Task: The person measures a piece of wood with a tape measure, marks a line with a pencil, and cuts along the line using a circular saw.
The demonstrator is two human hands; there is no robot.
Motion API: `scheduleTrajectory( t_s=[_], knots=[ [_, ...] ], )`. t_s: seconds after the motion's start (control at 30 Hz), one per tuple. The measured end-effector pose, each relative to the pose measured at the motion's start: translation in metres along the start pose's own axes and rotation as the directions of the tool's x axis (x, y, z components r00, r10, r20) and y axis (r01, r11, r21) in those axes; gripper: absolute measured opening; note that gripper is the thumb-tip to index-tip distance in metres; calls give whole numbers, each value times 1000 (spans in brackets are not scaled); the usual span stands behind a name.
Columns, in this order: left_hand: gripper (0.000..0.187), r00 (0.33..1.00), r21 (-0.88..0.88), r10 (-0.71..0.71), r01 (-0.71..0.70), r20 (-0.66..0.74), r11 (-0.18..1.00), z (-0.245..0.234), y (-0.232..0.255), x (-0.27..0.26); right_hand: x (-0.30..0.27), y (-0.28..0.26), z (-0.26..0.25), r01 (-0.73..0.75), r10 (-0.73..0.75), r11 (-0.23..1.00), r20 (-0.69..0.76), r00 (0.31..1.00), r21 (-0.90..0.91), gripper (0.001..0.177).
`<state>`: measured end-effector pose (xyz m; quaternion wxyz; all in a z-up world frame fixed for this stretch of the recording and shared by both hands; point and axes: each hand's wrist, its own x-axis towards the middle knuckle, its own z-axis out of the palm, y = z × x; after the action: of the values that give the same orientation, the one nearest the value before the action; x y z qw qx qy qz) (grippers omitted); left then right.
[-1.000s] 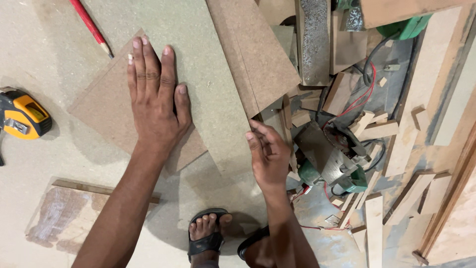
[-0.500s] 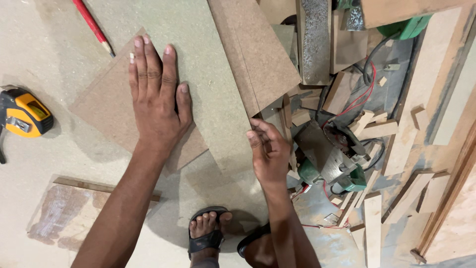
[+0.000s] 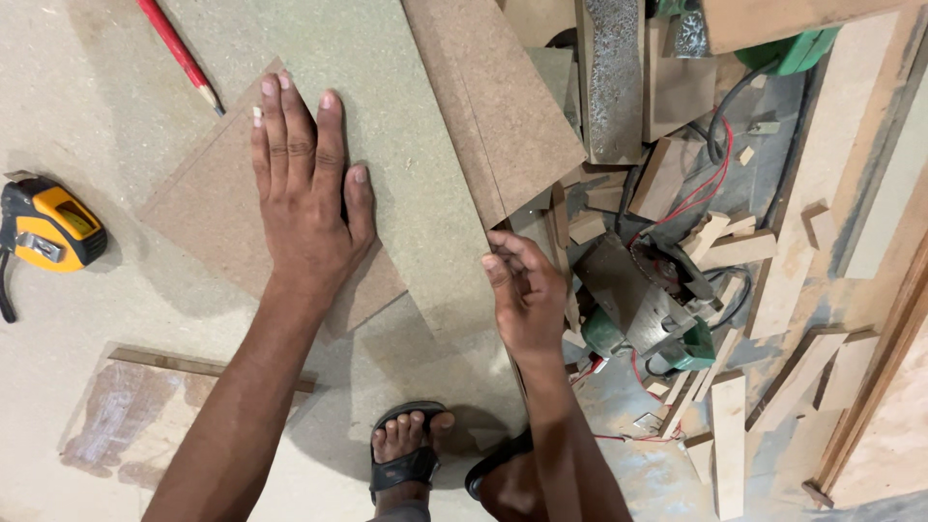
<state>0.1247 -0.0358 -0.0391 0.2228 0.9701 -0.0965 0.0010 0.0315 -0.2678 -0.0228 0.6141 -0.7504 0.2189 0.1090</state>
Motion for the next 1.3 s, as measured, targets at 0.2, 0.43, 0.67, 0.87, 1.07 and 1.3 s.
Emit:
scheduleTrajectory(
  t_s=[0.2, 0.43, 0.67, 0.87, 1.07, 1.3],
  knots=[
    [54, 1000, 7, 8, -7, -5, 1000, 1, -1, 1, -1, 5, 2, -14, 15, 998, -11, 1000, 56, 30],
    [55, 1000, 0, 15, -15, -15, 1000, 0, 0, 1, -1, 11, 3, 99, -99, 993, 4, 995, 59, 28],
    [55, 1000, 0, 14, -14, -8, 1000, 0, 0, 1, -2, 13, 4, 84, -85, 990, 7, 996, 110, 27],
    [54, 999, -27, 29, -30, -34, 999, -2, 2, 1, -2, 5, 2, 21, -25, 992, 30, 999, 127, 26],
    [49, 991, 114, 134, -133, -6, 985, -18, 8, 16, 2, -3, 0, 6, -22, 980, 78, 997, 200, 25],
    [55, 999, 39, 33, -34, 12, 999, -25, 43, 56, 13, -5, -4, -47, 19, 978, 135, 991, 202, 24]
  ],
)
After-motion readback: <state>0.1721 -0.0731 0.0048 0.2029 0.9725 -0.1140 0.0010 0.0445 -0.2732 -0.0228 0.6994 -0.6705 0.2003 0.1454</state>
